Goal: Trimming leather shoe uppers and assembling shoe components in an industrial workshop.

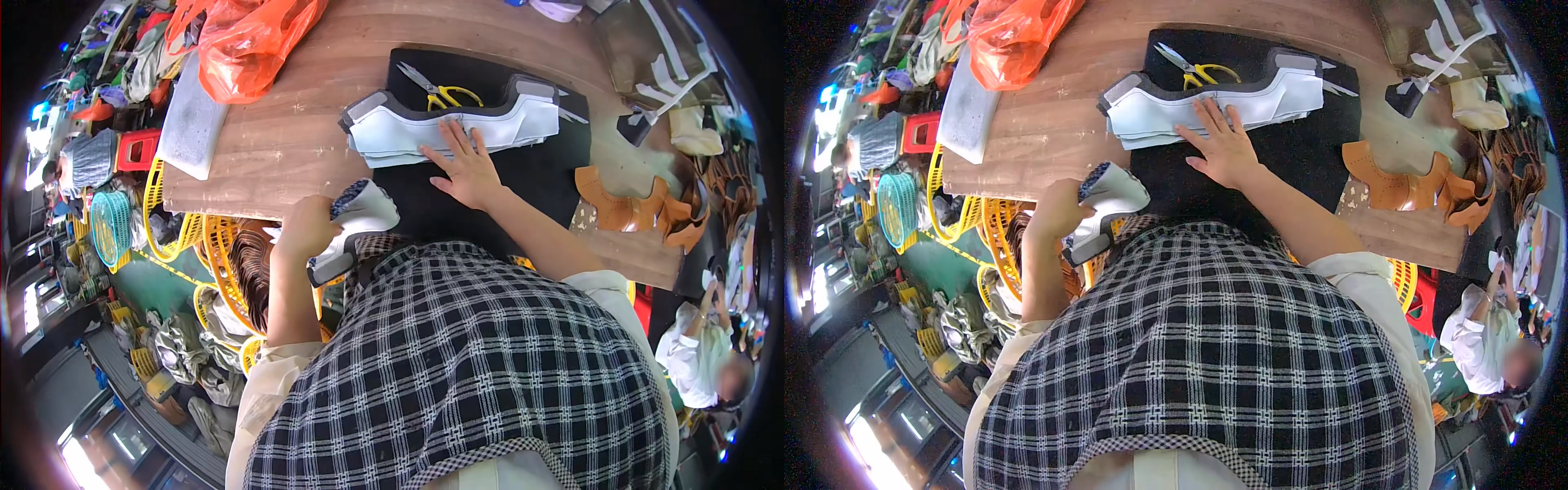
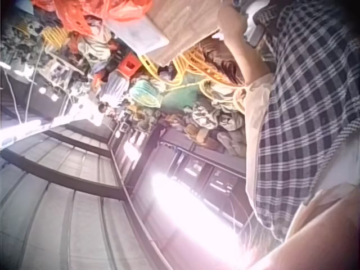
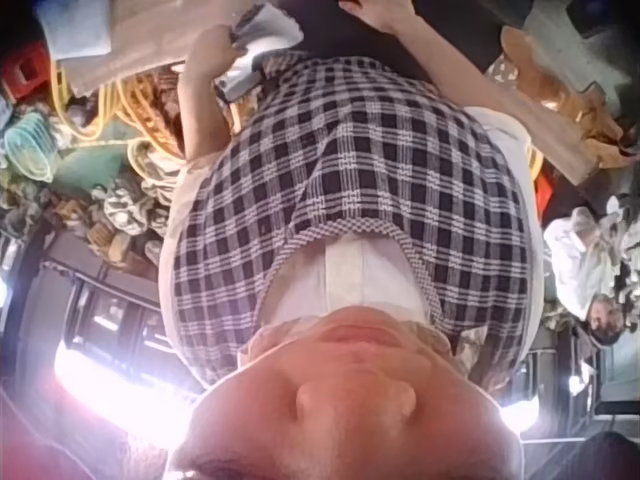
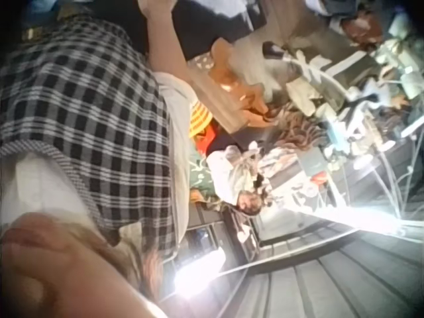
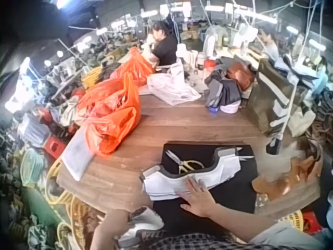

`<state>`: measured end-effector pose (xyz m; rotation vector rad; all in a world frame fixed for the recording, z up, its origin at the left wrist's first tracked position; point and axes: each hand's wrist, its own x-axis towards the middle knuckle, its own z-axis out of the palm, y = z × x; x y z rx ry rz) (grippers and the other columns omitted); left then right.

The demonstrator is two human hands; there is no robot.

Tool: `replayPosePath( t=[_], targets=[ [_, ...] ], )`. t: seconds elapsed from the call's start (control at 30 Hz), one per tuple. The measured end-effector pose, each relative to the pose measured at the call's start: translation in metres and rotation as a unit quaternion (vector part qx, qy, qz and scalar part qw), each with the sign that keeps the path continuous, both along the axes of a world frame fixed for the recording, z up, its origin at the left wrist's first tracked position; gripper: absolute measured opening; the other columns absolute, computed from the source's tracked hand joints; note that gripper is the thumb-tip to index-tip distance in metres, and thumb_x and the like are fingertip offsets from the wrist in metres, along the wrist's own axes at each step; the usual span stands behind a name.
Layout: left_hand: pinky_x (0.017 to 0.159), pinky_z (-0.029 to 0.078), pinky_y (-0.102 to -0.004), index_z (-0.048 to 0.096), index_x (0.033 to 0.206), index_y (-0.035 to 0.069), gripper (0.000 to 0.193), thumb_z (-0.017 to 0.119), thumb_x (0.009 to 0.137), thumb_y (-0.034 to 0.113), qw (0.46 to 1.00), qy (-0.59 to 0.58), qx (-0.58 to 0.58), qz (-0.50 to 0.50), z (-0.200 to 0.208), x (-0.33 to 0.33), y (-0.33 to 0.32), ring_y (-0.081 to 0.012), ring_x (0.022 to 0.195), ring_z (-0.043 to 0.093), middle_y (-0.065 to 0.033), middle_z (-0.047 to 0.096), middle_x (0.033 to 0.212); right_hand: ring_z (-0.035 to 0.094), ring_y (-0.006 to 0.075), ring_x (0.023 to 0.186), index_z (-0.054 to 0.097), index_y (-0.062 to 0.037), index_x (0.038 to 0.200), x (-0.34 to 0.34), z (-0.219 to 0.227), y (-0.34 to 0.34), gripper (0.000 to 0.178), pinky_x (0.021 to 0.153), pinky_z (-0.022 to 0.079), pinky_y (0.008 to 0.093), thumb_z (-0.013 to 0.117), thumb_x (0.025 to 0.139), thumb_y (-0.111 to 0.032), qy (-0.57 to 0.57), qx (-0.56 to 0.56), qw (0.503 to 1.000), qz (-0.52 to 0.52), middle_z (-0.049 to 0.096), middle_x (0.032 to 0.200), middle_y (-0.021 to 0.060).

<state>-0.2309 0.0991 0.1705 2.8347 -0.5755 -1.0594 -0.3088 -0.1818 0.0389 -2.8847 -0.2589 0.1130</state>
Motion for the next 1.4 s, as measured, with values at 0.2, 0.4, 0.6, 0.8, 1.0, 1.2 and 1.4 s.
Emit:
replayPosePath(
  t=[0.2, 0.4, 0.6, 0.8, 1.0, 1.2, 1.4],
  targets=[
    [0.081, 0.047, -0.0451, 0.067, 0.094, -0.001, 0.033, 0.076, 0.066, 0.014, 0.999, -0.019, -0.033, -0.026, -0.003, -0.006, -0.001, -0.0396, 0.094, 0.060, -0.0234, 0.064, 0.096, 0.009, 0.0290, 0.145, 0.035, -0.0328, 0.144, 0.000, 0.003, 0.001, 0.059, 0.115, 0.008, 0.0507, 0.052, 0.089, -0.047, 0.017, -0.009, 1.000, -0.006, 0.010, 0.157, 0.0122],
    [0.082, 0.047, -0.0445, 0.067, 0.096, 0.001, 0.033, 0.075, 0.066, 0.014, 0.998, 0.003, -0.051, -0.039, -0.010, -0.012, -0.004, -0.0385, 0.095, 0.060, -0.0220, 0.065, 0.096, 0.006, 0.0281, 0.145, 0.032, -0.0338, 0.145, 0.001, 0.008, 0.004, 0.060, 0.115, 0.007, 0.0501, 0.051, 0.090, -0.048, 0.040, -0.026, 0.999, -0.008, 0.009, 0.157, 0.0121],
    [0.080, 0.047, -0.0452, 0.068, 0.094, 0.003, 0.032, 0.076, 0.066, 0.014, 0.998, -0.013, -0.053, -0.025, -0.012, -0.011, 0.008, -0.0380, 0.093, 0.061, -0.0211, 0.065, 0.092, 0.006, 0.0280, 0.146, 0.033, -0.0335, 0.145, 0.001, 0.007, 0.006, 0.060, 0.115, 0.007, 0.0502, 0.052, 0.090, -0.047, 0.033, -0.038, 0.999, -0.008, 0.009, 0.157, 0.0125],
    [0.079, 0.047, -0.0460, 0.069, 0.092, 0.002, 0.029, 0.076, 0.066, 0.014, 0.998, -0.017, -0.061, 0.010, -0.013, -0.016, 0.019, -0.0377, 0.091, 0.062, -0.0204, 0.066, 0.089, 0.007, 0.0287, 0.145, 0.035, -0.0329, 0.144, 0.003, 0.006, 0.007, 0.060, 0.115, 0.008, 0.0513, 0.055, 0.088, -0.045, 0.019, -0.036, 0.999, -0.008, 0.010, 0.157, 0.0135],
    [0.078, 0.047, -0.0461, 0.069, 0.092, 0.003, 0.028, 0.076, 0.067, 0.015, 0.997, -0.030, -0.076, 0.017, -0.011, -0.020, 0.023, -0.0381, 0.090, 0.062, -0.0207, 0.066, 0.089, 0.010, 0.0313, 0.145, 0.040, -0.0291, 0.142, 0.003, 0.007, 0.010, 0.060, 0.113, 0.011, 0.0535, 0.060, 0.086, -0.042, 0.002, -0.026, 1.000, -0.007, 0.013, 0.156, 0.0154],
    [0.072, 0.049, -0.0423, 0.068, 0.088, -0.002, 0.023, 0.073, 0.071, 0.013, 0.977, -0.052, -0.123, 0.168, -0.017, -0.009, 0.034, -0.0337, 0.082, 0.066, -0.0224, 0.066, 0.078, 0.011, 0.0311, 0.144, 0.038, -0.0314, 0.142, 0.002, 0.006, 0.008, 0.060, 0.114, 0.011, 0.0530, 0.058, 0.087, -0.044, -0.007, -0.035, 0.999, 0.000, 0.013, 0.156, 0.0142],
    [0.081, 0.053, -0.0377, 0.059, 0.115, -0.004, 0.036, 0.067, 0.081, 0.000, 0.565, 0.052, -0.626, 0.535, -0.010, 0.021, 0.053, -0.0243, 0.092, 0.065, -0.0115, 0.065, 0.107, 0.015, 0.0341, 0.143, 0.040, -0.0275, 0.141, 0.003, 0.005, 0.010, 0.063, 0.112, 0.015, 0.0543, 0.063, 0.084, -0.041, -0.025, -0.029, 0.999, 0.004, 0.018, 0.154, 0.0168]
  ],
)
